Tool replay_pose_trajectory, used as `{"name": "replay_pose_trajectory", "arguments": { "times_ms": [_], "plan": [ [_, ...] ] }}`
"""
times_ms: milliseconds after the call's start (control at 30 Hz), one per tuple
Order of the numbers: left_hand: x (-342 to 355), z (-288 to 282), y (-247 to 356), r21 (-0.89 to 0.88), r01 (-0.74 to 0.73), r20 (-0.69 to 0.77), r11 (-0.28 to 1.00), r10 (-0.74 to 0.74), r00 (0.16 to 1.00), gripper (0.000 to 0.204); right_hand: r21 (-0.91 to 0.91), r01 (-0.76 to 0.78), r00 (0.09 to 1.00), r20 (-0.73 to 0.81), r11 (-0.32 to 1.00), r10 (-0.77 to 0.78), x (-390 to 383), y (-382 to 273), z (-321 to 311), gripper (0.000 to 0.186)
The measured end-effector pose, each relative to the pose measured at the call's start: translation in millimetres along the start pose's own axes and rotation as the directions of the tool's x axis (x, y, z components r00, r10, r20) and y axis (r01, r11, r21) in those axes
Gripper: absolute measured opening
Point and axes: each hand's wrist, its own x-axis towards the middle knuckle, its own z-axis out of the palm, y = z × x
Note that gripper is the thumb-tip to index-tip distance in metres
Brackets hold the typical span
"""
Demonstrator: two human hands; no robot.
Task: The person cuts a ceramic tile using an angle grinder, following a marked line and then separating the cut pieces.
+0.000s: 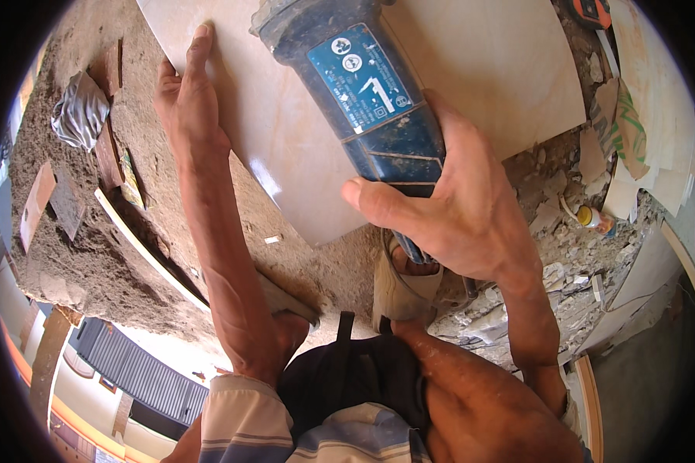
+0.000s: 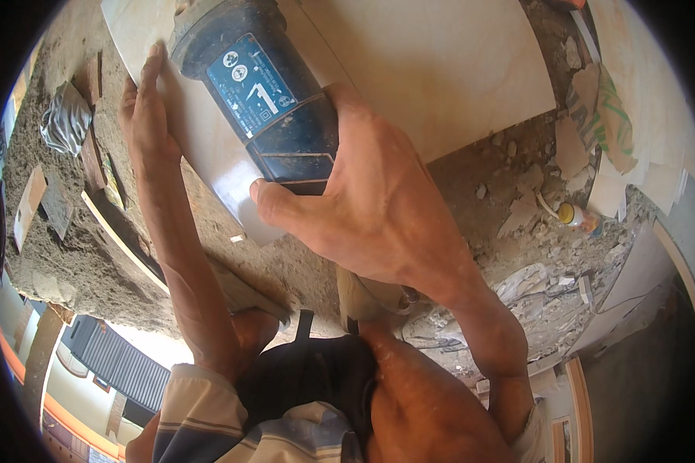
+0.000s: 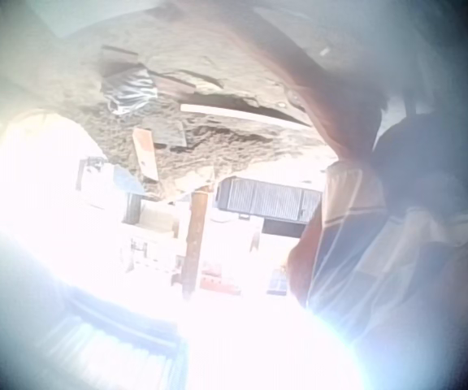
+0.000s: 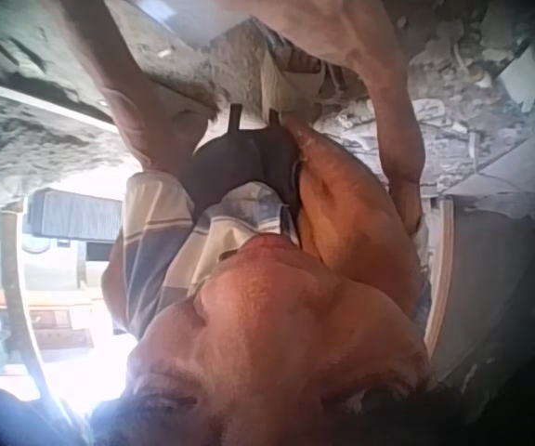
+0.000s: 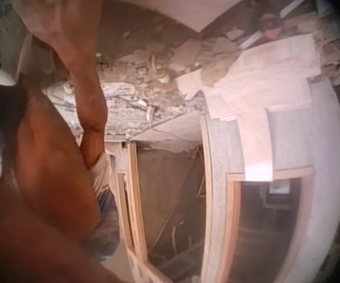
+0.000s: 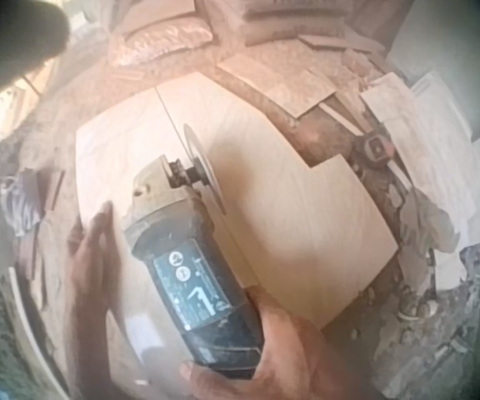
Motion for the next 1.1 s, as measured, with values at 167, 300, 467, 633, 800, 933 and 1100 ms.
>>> {"name": "replay_pose_trajectory", "arguments": {
  "times_ms": [167,300,467,633,800,933,1100],
  "plan": [
    [1.8,-4.1,-1.9,0.001,0.007,0.008,1.0,-0.007,1.0,0.049,0.024,0.002,1.0,-0.001,1.0,-0.002,-4.1,2.4,0.5,0.066],
    [4.0,-5.2,-2.1,0.014,0.03,0.004,0.999,-0.03,1.0,0.05,0.015,0.01,1.0,-0.008,1.0,-0.01,-6.9,4.9,0.4,0.066],
    [4.4,-5.4,-3.4,0.018,0.025,-0.001,1.0,-0.025,1.0,0.054,0.021,0.024,1.0,-0.008,0.999,-0.024,-11.1,8.8,0.9,0.064],
    [3.7,-4.5,-2.1,0.029,0.036,-0.008,0.999,-0.035,0.999,0.056,0.036,0.009,1.0,0.006,0.999,-0.009,-15.0,11.6,0.9,0.062],
    [6.0,-5.5,-3.5,0.018,0.034,-0.002,0.999,-0.034,0.999,0.056,0.033,0.01,1.0,-0.002,0.999,-0.01,-18.9,12.5,1.3,0.061],
    [4.7,-4.3,-3.6,0.024,0.028,-0.011,0.999,-0.027,1.0,0.054,0.046,-0.004,1.0,0.01,0.999,0.004,-22.6,14.7,1.0,0.062],
    [4.6,-3.6,-3.3,0.011,0.036,-0.009,0.999,-0.036,0.999,0.051,0.04,0.016,1.0,-0.017,0.999,-0.015,-28.0,16.4,2.1,0.062]
  ]
}}
